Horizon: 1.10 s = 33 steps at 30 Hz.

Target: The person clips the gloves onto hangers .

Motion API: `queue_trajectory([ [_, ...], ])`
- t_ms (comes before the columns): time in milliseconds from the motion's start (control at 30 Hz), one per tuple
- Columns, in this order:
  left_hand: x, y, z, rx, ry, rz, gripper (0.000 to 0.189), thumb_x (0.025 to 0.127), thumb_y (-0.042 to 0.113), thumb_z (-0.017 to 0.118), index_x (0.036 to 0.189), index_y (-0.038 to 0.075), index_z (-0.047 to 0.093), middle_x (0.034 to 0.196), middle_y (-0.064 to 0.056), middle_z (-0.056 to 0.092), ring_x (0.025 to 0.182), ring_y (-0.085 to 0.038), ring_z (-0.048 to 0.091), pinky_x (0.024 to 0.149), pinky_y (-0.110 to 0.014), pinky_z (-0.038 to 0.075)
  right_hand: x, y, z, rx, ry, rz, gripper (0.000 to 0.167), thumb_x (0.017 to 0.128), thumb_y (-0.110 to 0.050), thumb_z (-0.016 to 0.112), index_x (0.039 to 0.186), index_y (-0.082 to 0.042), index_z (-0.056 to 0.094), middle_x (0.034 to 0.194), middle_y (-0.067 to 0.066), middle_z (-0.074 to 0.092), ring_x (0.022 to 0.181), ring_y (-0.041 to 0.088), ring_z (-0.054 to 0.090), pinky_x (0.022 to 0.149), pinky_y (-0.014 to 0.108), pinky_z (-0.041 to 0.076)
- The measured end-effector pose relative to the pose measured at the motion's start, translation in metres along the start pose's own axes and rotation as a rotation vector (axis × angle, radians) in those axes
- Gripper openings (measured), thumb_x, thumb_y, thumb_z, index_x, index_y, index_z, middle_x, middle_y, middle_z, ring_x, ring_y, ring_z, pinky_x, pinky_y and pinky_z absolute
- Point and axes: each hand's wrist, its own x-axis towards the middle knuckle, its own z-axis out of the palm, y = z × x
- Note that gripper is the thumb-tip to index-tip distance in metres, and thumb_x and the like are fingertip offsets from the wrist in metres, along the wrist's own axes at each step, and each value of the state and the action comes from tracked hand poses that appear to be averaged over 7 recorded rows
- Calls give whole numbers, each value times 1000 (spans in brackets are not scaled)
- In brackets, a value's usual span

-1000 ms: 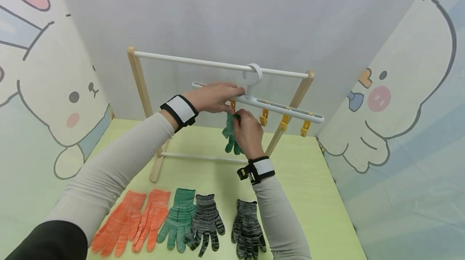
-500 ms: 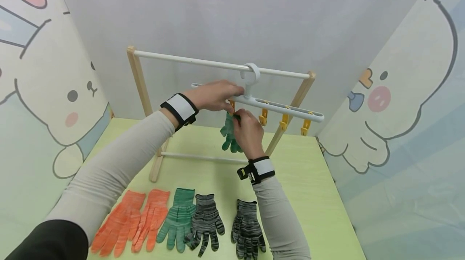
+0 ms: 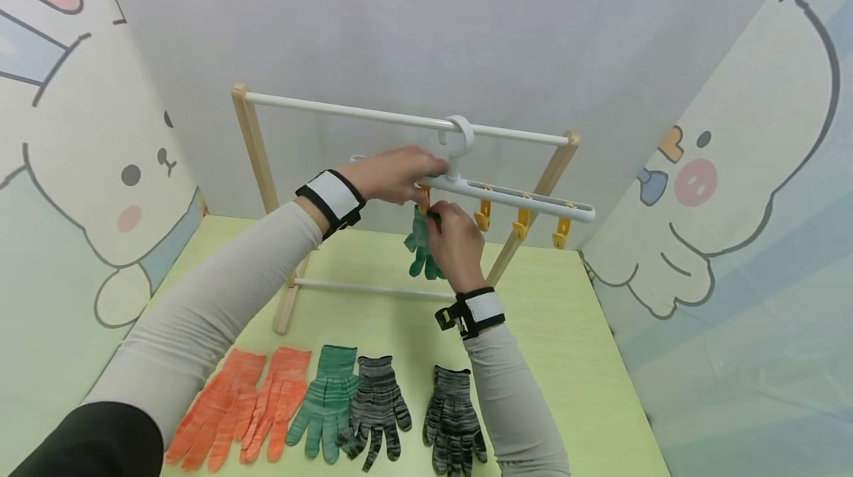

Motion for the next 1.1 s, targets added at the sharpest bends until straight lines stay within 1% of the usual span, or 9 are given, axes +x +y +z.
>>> queue_trajectory([
  [233,-2,0,-3,-46,-14,-13,32,92,12,75,121,9,63,103,-7,70,79,-18,57,68,-30,51,0,-1,-1,4,4,-30,14,100,-21,64,106,-10,72,101,9,71,88,27,70,70,45,56],
  [333,-3,1,-4,-55,-13,-12,31,92,12,75,121,10,63,104,-8,70,80,-18,58,66,-30,52,0,-3,-2,7,4,-30,14,101,-20,64,106,-9,72,101,9,72,89,27,71,70,46,56],
  [500,-3,1,-3,-63,-10,-19,34,92,10,75,124,10,64,105,-6,70,84,-17,60,64,-30,56,0,-4,-3,1,-4,-42,15,100,-20,65,106,-8,72,101,10,73,87,26,71,67,45,56],
  [600,-3,1,-4,-60,2,-23,36,92,9,75,126,10,65,108,-5,70,87,-17,61,66,-29,56,1,-5,-4,-6,-4,-52,15,99,-21,66,106,-9,72,101,10,73,84,26,71,65,44,56],
  [700,-3,2,-4,-69,4,-28,37,91,9,75,127,10,65,110,-6,71,89,-17,61,66,-30,57,2,-6,-5,0,-12,-40,15,99,-21,66,106,-9,72,100,10,74,83,26,70,65,44,55],
  [833,-3,0,-2,-80,-2,-24,38,91,8,75,128,9,65,113,-6,71,91,-17,62,69,-30,56,1,-6,-4,10,-43,-18,15,99,-21,66,106,-9,72,101,10,74,85,26,71,67,45,56],
  [900,-2,-1,-1,-81,-4,-22,39,92,8,75,129,9,64,115,-7,71,91,-17,62,69,-30,55,0,-5,-4,4,-52,-21,15,99,-21,67,106,-10,72,103,9,75,87,26,72,69,45,57],
  [1000,-1,-2,0,-76,-5,-24,40,92,8,75,131,8,63,114,-8,71,90,-17,62,68,-30,55,-1,-6,-4,4,-34,-39,14,98,-21,69,106,-11,74,104,9,75,89,27,73,69,46,58],
  [1100,-1,0,0,-67,0,-18,39,91,8,75,129,9,64,108,-7,71,86,-17,61,68,-30,55,0,-5,-4,15,-1,-30,15,96,-21,71,106,-10,74,105,9,75,92,28,72,71,46,58],
])
